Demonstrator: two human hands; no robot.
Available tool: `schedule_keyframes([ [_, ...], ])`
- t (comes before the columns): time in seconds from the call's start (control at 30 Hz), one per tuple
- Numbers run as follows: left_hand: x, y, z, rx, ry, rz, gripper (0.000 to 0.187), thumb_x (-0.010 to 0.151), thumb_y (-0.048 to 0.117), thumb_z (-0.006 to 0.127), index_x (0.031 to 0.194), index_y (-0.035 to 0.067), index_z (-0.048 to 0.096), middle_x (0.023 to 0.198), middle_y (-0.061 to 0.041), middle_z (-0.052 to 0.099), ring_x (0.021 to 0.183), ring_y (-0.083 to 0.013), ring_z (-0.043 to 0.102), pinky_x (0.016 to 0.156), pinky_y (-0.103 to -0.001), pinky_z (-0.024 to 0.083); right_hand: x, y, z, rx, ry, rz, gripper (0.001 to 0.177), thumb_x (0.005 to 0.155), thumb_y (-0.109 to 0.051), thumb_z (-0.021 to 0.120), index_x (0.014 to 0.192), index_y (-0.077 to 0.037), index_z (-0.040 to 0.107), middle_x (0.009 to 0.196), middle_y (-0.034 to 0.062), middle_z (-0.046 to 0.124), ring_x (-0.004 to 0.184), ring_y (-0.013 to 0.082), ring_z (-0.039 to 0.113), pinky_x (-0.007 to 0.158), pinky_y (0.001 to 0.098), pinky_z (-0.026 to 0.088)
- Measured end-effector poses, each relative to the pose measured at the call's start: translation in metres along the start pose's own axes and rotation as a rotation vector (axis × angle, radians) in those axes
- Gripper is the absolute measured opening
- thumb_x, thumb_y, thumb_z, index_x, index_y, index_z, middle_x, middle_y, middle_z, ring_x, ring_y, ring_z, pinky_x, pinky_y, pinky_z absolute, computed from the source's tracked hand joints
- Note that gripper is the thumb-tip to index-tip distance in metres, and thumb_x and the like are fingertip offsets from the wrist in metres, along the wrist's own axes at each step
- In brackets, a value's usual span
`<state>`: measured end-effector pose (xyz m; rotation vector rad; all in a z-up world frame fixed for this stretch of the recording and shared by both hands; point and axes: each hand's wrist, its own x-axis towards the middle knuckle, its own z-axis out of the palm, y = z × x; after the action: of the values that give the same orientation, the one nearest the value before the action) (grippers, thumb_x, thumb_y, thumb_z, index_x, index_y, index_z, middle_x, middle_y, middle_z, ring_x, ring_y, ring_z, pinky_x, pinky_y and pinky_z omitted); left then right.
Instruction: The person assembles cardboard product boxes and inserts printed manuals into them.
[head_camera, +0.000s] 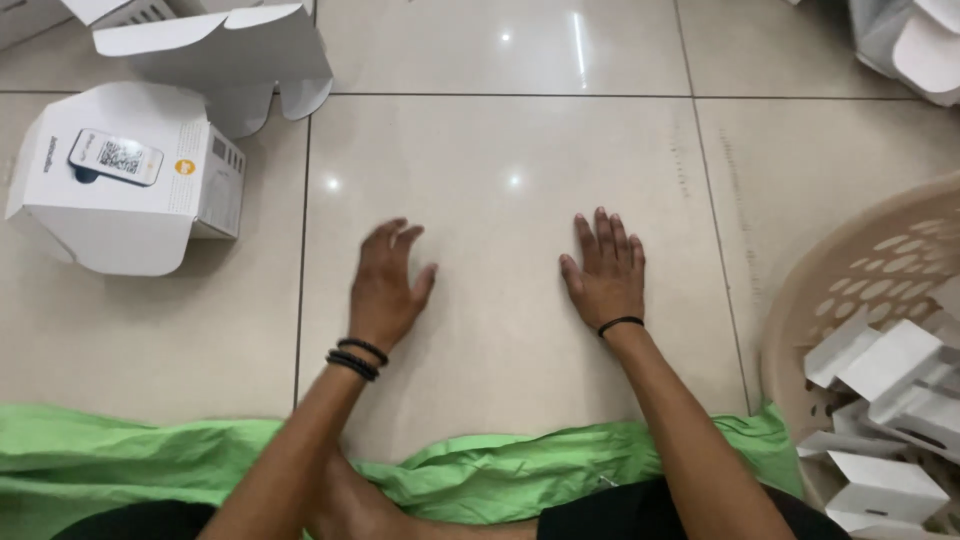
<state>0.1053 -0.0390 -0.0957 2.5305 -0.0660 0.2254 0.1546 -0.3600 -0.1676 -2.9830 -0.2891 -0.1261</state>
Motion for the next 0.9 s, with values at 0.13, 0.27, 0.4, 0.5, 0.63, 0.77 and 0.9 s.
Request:
schedule_keyframes([
  [0.13,0.037,-0.071,-0.063,0.435,0.173,0.058,0.065,0.092,0.034,0.075,0.143,0.001,0.054,0.153,-0.019,0.045,0.147,-0.0376,0.034,0.122,-0.05,0.03,-0.002,-0.004,-0.008,0.027,-0.03,-0.01,0.069,0.104,-0.05,0.042,0.164,-0.02,0.028,0.17,0.0074,0.022,0.157,0.0259,0.015,0.125,0.0501,0.011],
  [0.27,0.054,-0.15,-0.13,0.679,0.322,-0.088,0.084,0.097,0.048,0.073,0.155,-0.006,0.044,0.163,-0.026,0.036,0.153,-0.0419,0.025,0.125,-0.057,0.021,-0.002,-0.004,-0.008,0.019,-0.026,0.001,0.068,0.103,-0.051,0.039,0.163,-0.021,0.027,0.17,0.0071,0.022,0.157,0.0252,0.015,0.126,0.0494,0.01],
  [0.4,0.044,-0.184,-0.145,0.693,0.127,-0.323,0.094,0.09,0.069,0.056,0.151,-0.001,0.042,0.155,-0.022,0.038,0.14,-0.043,0.031,0.106,-0.072,0.02,-0.001,-0.009,-0.007,0.038,-0.04,0.053,0.067,0.103,-0.051,0.034,0.163,-0.022,0.026,0.17,0.0083,0.021,0.156,0.0267,0.015,0.126,0.05,0.009],
  [0.5,0.01,-0.112,-0.138,0.772,0.077,-0.259,0.095,0.095,0.079,0.049,0.145,-0.002,0.054,0.141,-0.02,0.056,0.122,-0.0406,0.052,0.097,-0.061,0.04,-0.007,-0.017,0.0,0.016,-0.052,0.101,0.068,0.105,-0.051,0.034,0.164,-0.019,0.024,0.17,0.0112,0.019,0.157,0.0302,0.014,0.125,0.0524,0.009],
  [0.63,-0.032,-0.021,-0.135,0.664,-0.052,-0.191,0.083,0.095,0.075,0.049,0.136,0.003,0.061,0.129,-0.014,0.062,0.113,-0.0337,0.056,0.086,-0.051,0.047,-0.028,-0.029,-0.012,-0.017,-0.116,0.113,0.072,0.101,-0.055,0.036,0.163,-0.021,0.022,0.169,0.0115,0.016,0.155,0.031,0.013,0.123,0.0537,0.011],
  [0.77,-0.066,-0.001,-0.121,0.191,-0.028,-0.049,0.066,0.092,0.056,0.061,0.137,0.007,0.06,0.136,-0.011,0.06,0.12,-0.0319,0.056,0.096,-0.048,0.049,-0.062,-0.023,-0.026,-0.013,-0.257,0.001,0.074,0.096,-0.054,0.049,0.159,-0.018,0.031,0.167,0.0146,0.023,0.152,0.0342,0.022,0.121,0.0491,0.022],
  [0.9,-0.076,-0.027,-0.103,0.046,0.117,0.02,0.067,0.092,0.047,0.07,0.144,0.008,0.053,0.149,-0.014,0.052,0.136,-0.0365,0.05,0.11,-0.049,0.043,-0.095,-0.051,-0.078,0.36,-0.438,0.127,0.066,0.094,-0.047,0.059,0.152,-0.018,0.044,0.157,0.0118,0.049,0.144,0.0311,0.046,0.119,0.0414,0.038],
])
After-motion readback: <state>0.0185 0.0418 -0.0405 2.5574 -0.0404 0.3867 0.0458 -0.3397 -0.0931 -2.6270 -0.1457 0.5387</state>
